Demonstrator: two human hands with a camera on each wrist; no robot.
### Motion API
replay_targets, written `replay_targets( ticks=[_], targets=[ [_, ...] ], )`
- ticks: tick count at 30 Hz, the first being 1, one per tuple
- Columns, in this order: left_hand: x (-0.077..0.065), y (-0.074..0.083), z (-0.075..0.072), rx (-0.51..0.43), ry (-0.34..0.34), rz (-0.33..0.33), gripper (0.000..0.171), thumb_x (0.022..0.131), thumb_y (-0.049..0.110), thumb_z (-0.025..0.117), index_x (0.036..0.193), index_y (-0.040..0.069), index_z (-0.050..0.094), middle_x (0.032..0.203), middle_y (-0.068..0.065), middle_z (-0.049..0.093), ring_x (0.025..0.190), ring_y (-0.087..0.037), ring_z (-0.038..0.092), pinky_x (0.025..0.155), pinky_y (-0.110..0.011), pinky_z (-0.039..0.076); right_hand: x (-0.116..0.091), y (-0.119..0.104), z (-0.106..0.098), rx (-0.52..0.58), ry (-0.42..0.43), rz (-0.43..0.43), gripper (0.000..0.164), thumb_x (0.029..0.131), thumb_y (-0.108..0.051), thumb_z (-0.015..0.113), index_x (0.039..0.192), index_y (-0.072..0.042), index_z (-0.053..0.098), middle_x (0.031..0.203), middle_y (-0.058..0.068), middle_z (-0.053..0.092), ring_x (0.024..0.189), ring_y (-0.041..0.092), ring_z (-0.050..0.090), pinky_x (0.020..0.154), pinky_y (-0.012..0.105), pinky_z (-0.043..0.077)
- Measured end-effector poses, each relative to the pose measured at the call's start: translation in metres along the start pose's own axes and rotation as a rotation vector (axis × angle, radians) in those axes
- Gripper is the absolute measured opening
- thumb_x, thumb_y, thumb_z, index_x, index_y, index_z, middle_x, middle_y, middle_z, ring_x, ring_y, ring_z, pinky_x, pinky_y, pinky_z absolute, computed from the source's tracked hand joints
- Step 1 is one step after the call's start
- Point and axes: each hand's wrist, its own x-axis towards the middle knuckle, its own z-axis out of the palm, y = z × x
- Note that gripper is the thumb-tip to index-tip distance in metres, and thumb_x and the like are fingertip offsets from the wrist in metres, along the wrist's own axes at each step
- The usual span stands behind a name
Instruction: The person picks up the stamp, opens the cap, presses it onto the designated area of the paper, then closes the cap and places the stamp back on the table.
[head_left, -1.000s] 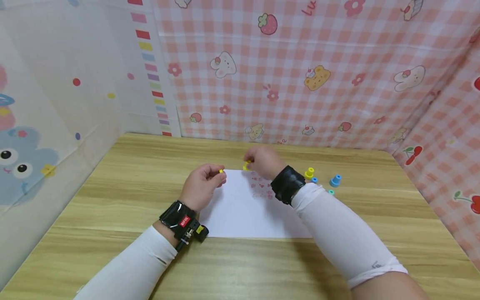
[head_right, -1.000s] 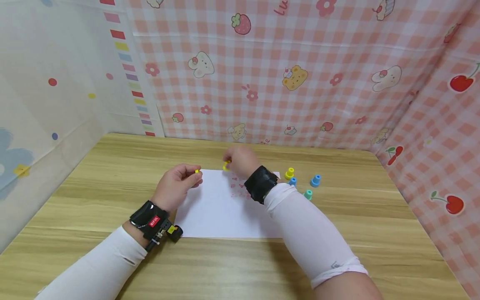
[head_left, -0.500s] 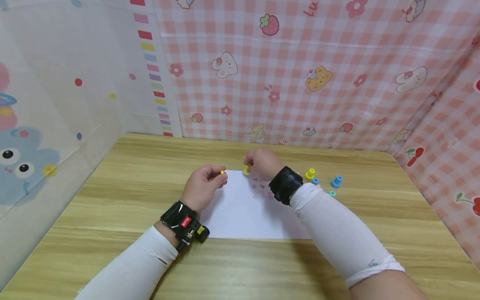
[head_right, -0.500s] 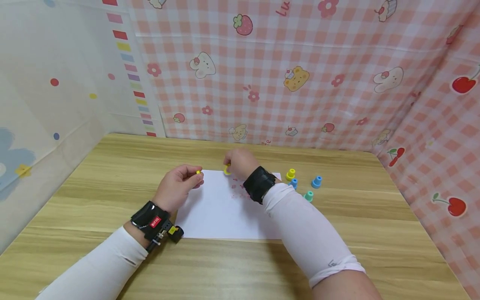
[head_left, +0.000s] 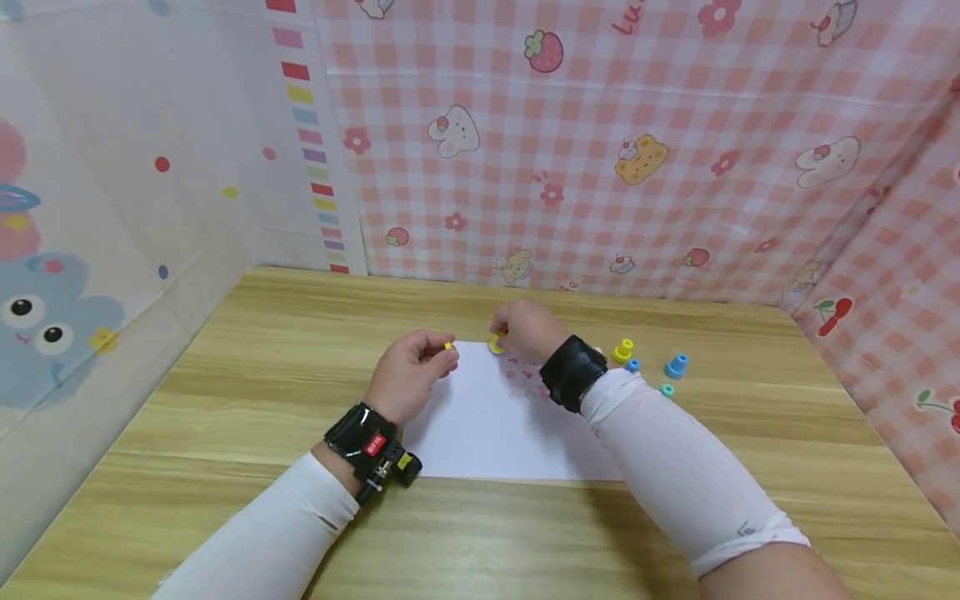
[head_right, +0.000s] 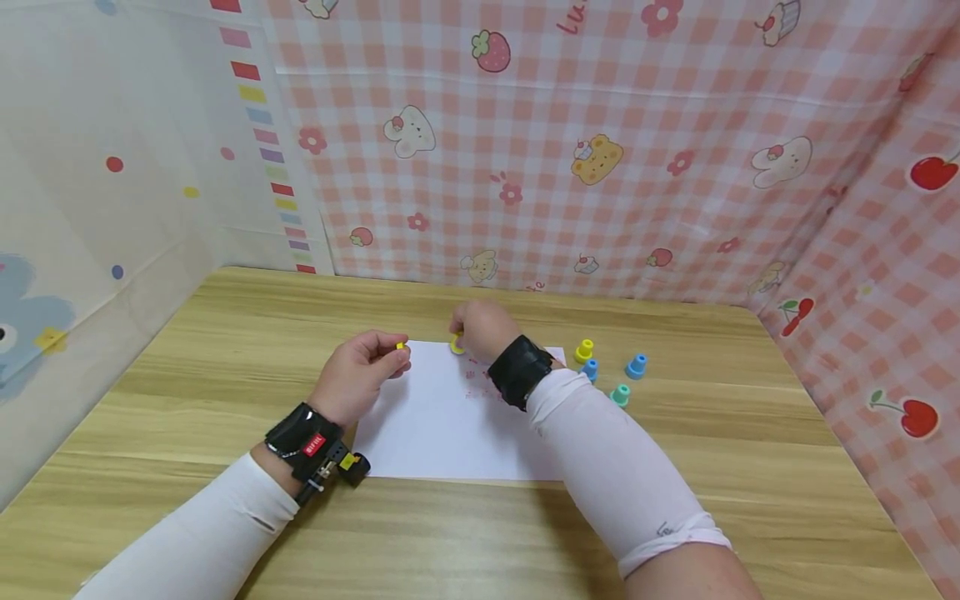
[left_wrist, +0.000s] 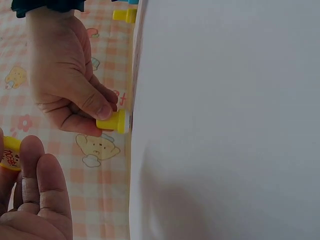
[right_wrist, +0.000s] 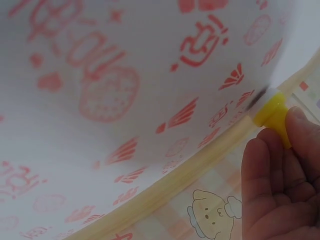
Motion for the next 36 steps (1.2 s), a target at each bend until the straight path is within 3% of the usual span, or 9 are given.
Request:
replay_targets(
  ticks=[22,33,36],
  targets=[
    [0.0,0.0,0.0,0.022,-0.005,0.005,0.02,0.091,0.019,0.063,0.109,0.011,0.064,0.094,-0.004,0.063,0.082,-0.012,0.062,0.076,-0.031,0.054,0.002,0.002,0.011,-0.047,0.081,-0.006,0.006,0.081,-0.011,0.073,0.086,-0.015,0.071,0.081,-0.003,0.065,0.07,0.015,0.052,0.069,0.031,0.048],
    [-0.001,0.001,0.001,0.016,-0.005,0.003,0.022,0.091,0.017,0.063,0.11,0.008,0.063,0.094,-0.004,0.064,0.082,-0.013,0.061,0.076,-0.032,0.054,0.001,-0.002,0.012,-0.042,0.072,0.053,0.009,0.081,-0.011,0.073,0.089,-0.015,0.072,0.085,-0.002,0.065,0.074,0.016,0.052,0.078,0.033,0.05],
    [-0.002,0.001,0.002,0.022,-0.001,-0.003,0.02,0.09,0.02,0.065,0.108,0.012,0.064,0.093,-0.003,0.064,0.082,-0.014,0.061,0.076,-0.034,0.054,0.001,-0.002,0.013,-0.049,0.082,0.043,0.009,0.081,-0.01,0.073,0.088,-0.015,0.071,0.084,-0.002,0.065,0.073,0.015,0.053,0.077,0.033,0.05]
  ],
)
